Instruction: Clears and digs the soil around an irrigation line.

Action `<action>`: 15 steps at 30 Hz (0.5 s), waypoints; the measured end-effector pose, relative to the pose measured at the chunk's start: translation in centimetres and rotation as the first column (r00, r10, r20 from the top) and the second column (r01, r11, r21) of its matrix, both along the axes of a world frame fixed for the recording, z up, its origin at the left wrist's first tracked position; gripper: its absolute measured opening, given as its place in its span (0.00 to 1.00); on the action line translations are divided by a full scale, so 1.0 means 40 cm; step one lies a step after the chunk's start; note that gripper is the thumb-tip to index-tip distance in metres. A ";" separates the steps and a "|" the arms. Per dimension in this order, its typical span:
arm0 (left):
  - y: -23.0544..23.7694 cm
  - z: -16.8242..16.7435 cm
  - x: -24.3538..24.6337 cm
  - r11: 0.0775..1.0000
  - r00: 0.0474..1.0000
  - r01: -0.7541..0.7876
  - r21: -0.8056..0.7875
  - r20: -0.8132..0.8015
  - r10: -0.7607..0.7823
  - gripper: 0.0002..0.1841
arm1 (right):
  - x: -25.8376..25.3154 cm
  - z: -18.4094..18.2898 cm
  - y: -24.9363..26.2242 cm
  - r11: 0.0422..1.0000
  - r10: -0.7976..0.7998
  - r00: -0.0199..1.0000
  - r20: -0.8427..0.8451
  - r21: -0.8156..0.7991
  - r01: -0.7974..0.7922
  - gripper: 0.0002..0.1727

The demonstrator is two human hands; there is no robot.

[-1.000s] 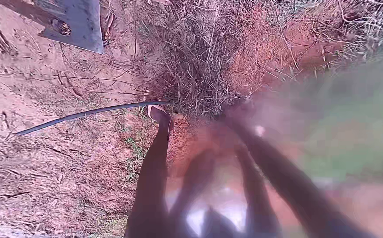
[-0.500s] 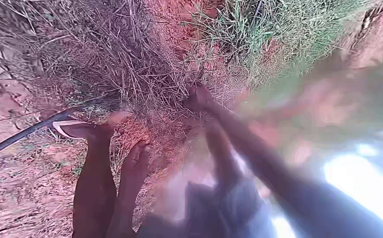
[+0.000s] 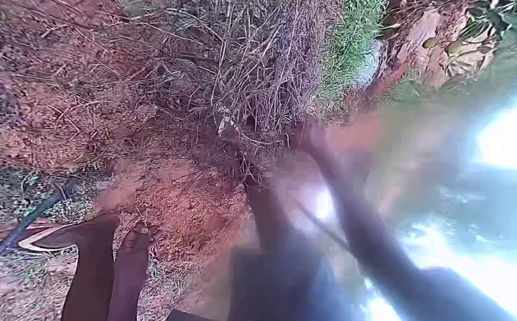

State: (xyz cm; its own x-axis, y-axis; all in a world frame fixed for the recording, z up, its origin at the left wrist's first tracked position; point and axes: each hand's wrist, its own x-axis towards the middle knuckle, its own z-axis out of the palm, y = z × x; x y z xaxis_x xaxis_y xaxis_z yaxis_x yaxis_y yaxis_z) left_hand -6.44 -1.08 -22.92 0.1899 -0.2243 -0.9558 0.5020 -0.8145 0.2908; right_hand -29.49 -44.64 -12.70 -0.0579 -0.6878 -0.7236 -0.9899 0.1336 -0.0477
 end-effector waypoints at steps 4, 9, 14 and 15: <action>0.020 -0.026 -0.040 0.995 0.997 0.064 0.075 -0.038 -0.061 0.21 | -0.270 0.129 0.006 0.911 -0.394 0.915 -0.082 -0.163 0.378 0.20; 0.038 -0.038 -0.102 0.971 0.993 0.093 0.220 -0.098 -0.073 0.20 | -0.611 0.322 0.023 0.711 -0.656 0.729 -0.195 -0.484 0.509 0.17; 0.054 -0.005 -0.137 0.961 0.975 0.183 0.208 -0.164 -0.150 0.22 | -0.907 0.428 -0.028 0.503 -0.833 0.510 -0.214 -0.675 0.539 0.23; -0.025 0.050 -0.152 0.923 0.965 0.238 0.303 -0.185 -0.188 0.21 | -0.971 0.435 -0.055 0.407 -0.873 0.475 -0.109 -0.700 0.586 0.24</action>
State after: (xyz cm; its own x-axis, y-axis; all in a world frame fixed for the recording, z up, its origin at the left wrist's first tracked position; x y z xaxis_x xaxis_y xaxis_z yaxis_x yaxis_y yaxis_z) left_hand -12.52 -2.07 -20.91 0.0214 0.0791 -0.9966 0.3233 -0.9439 -0.0680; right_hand -68.32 -46.83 4.68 -0.9054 -0.4240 -0.0225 -0.4236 0.9056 -0.0188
